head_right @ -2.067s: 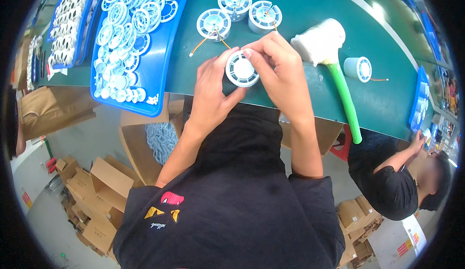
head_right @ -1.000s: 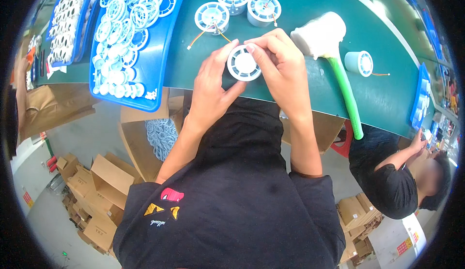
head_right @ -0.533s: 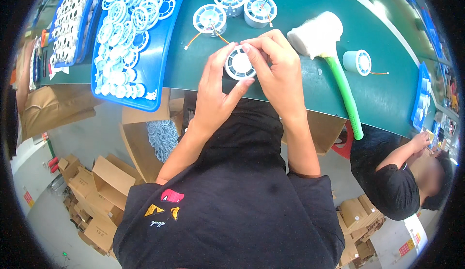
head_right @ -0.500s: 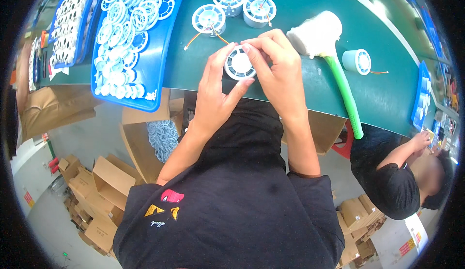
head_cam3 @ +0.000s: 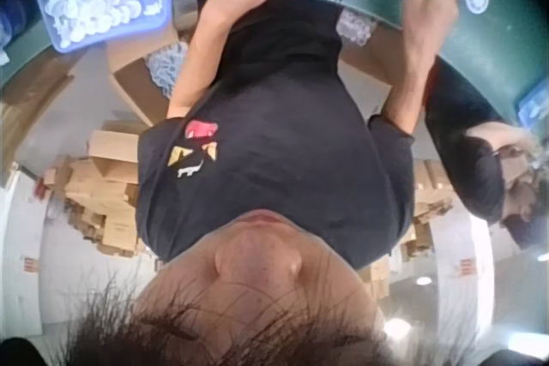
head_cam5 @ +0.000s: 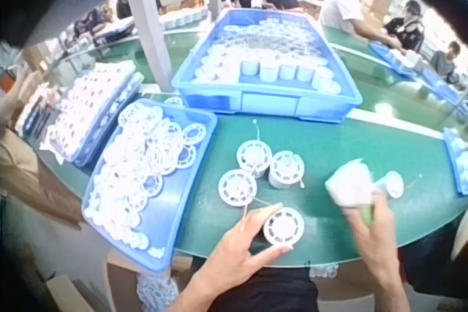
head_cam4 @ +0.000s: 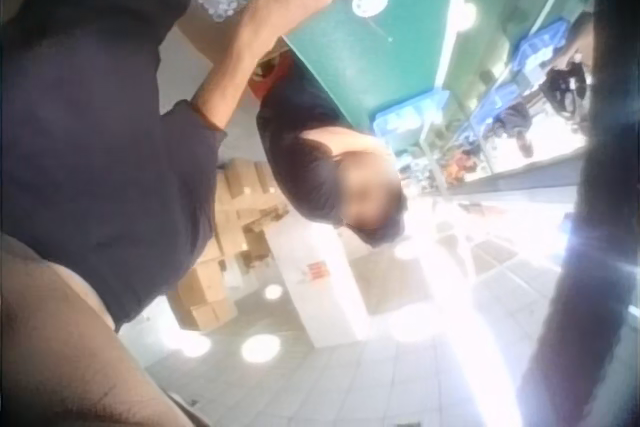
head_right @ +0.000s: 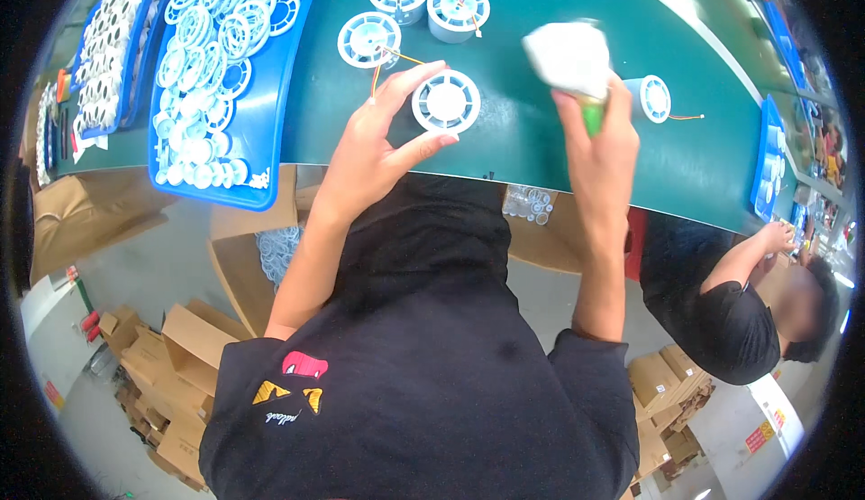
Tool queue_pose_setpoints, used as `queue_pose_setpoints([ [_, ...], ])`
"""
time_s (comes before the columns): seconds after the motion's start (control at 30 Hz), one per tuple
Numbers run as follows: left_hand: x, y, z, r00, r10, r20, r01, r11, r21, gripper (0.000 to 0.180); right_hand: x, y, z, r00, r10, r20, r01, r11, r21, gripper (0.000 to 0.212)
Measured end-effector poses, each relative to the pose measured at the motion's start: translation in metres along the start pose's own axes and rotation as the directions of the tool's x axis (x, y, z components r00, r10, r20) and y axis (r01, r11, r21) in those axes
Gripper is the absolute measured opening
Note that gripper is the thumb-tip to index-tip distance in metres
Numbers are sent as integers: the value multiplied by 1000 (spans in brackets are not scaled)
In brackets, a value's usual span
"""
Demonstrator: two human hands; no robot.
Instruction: Assemble electronic components by placing a circular plastic part into a housing and tapping it into place using a rubber mallet.
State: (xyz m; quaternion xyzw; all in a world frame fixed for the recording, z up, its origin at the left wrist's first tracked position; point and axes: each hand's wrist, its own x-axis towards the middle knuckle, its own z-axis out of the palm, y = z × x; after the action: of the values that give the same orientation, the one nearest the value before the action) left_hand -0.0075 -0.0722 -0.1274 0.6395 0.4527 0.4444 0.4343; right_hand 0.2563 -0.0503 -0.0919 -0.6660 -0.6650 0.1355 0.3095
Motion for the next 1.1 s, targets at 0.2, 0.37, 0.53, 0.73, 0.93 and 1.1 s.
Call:
queue_pose_setpoints([
  [0.2,2,1,-1,998,63,-23,-62,997,41,73,-58,-27,-46,927,78,368,-191,940,282,40],
  [0.37,5,-3,-2,998,53,-19,-53,999,1,74,-57,-40,-48,897,224,380,-429,648,630,44],
  [0.53,3,-3,0,998,55,-13,-55,998,-32,72,-55,-37,-37,837,261,480,-483,763,429,40],
  [0.73,2,-4,2,1000,26,3,-25,992,-123,79,-74,-25,-42,958,-10,288,-133,871,473,50],
  [0.93,-2,-4,8,995,16,-99,-17,1000,0,85,-54,-39,-50,902,114,417,-372,696,614,53],
  [1.1,1,-5,6,1000,14,-27,-16,998,-64,80,-43,-37,-37,810,238,536,-527,697,487,47],
])
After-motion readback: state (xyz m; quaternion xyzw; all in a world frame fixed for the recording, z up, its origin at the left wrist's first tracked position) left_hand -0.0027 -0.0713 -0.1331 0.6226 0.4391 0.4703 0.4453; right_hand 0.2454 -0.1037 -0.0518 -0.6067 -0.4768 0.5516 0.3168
